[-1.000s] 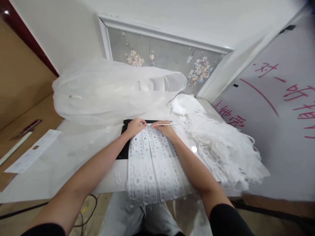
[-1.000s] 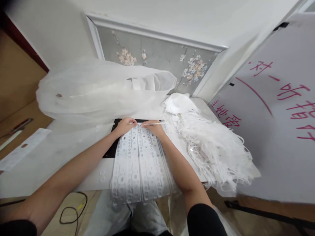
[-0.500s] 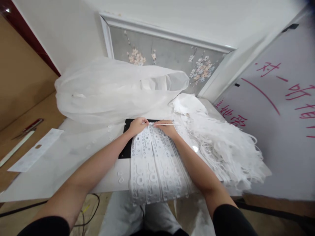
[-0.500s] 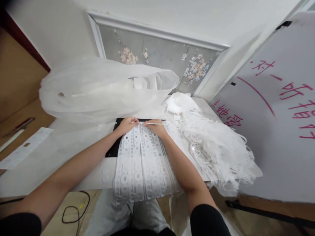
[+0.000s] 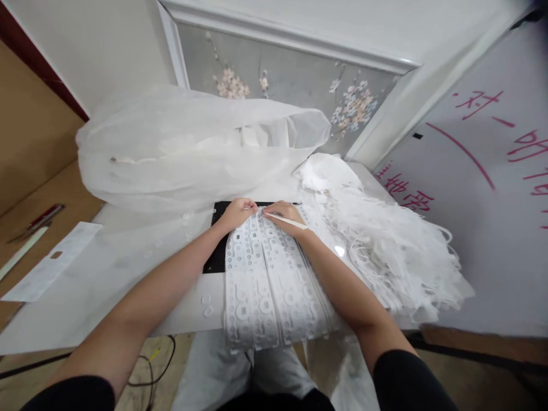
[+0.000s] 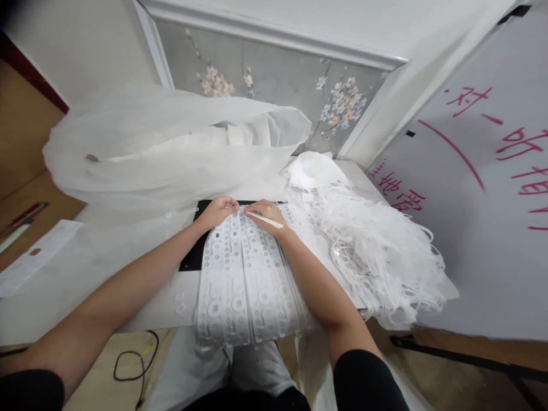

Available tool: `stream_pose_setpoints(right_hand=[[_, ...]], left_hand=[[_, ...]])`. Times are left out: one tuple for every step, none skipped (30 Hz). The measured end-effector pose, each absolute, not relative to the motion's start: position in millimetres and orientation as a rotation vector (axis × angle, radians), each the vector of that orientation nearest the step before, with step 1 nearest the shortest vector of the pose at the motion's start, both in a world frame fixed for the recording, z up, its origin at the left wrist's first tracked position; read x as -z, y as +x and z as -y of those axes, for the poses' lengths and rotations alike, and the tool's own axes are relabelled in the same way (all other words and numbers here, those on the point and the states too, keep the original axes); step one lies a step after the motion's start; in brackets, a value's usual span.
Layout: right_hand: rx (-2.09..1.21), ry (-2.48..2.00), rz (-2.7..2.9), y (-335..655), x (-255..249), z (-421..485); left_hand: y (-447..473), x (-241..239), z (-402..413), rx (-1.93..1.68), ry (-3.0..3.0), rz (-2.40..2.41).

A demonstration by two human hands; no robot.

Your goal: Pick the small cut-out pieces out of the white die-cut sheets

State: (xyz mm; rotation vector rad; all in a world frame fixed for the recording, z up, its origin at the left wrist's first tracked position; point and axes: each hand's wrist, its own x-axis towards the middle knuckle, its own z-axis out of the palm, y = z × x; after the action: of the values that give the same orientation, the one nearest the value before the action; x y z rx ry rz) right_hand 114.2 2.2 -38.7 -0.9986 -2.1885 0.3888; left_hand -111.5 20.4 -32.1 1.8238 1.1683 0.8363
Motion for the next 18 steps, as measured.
stream_pose_setpoints(right_hand=[[-0.331,-0.975,2.228,114.0,38.0,-2.3],[-0.269,-0.959,2.261,113.5,37.5,-2.5],[-0.208,-0.949,2.291,112.8,37.1,-2.7],[-0.149,-0.947,2.314,112.0,37.0,-2.8],[-0.093,-0.949,2.333,111.1,37.0,-2.9],[-0.039,-0.954,2.348,110.2,37.1,-2.8],[0.009,-0.959,2.36,109.4,37.2,-2.6],[0.051,-0.963,2.369,108.7,37.3,-2.3],[0.085,-0.969,2.376,108.1,37.4,-1.8],[0.107,-0.977,2.382,107.7,37.5,-1.2],[0.117,-0.988,2.386,107.2,37.5,-0.5],[0.113,-1.004,2.386,106.7,37.5,0.3],[0.095,-1.022,2.385,106.1,37.5,1.0],[0.065,-1.042,2.377,105.4,37.5,1.7],[0.028,-1.066,2.356,104.8,37.6,2.4],[-0.011,-1.095,2.319,104.4,37.7,2.8],[-0.05,-1.129,2.267,104.4,37.6,3.0],[-0.085,-1.166,2.202,105.1,37.5,3.0]], left_hand=[[-111.3,31.6,-20.4,-0.844,1.811,-1.151],[-111.1,31.3,-20.5,-0.851,1.798,-1.139],[-110.9,31.2,-20.8,-0.857,1.788,-1.132],[-110.7,31.4,-21.1,-0.863,1.776,-1.126],[-110.5,31.7,-21.3,-0.87,1.763,-1.12],[-110.3,31.9,-21.4,-0.88,1.747,-1.115],[-110.1,32.0,-21.3,-0.89,1.73,-1.11],[-109.9,32.0,-21.0,-0.902,1.714,-1.105],[-109.8,31.7,-20.7,-0.912,1.7,-1.103],[-109.7,31.2,-20.2,-0.918,1.692,-1.103],[-109.6,30.6,-19.7,-0.918,1.689,-1.106],[-109.5,29.8,-19.3,-0.914,1.691,-1.111],[-109.5,29.1,-19.0,-0.907,1.693,-1.119],[-109.5,28.4,-18.8,-0.9,1.696,-1.129],[-109.6,27.9,-18.8,-0.891,1.701,-1.139],[-109.7,27.7,-18.8,-0.883,1.705,-1.149],[-109.9,27.7,-19.0,-0.875,1.711,-1.158],[-110.1,28.0,-19.2,-0.87,1.718,-1.164]])
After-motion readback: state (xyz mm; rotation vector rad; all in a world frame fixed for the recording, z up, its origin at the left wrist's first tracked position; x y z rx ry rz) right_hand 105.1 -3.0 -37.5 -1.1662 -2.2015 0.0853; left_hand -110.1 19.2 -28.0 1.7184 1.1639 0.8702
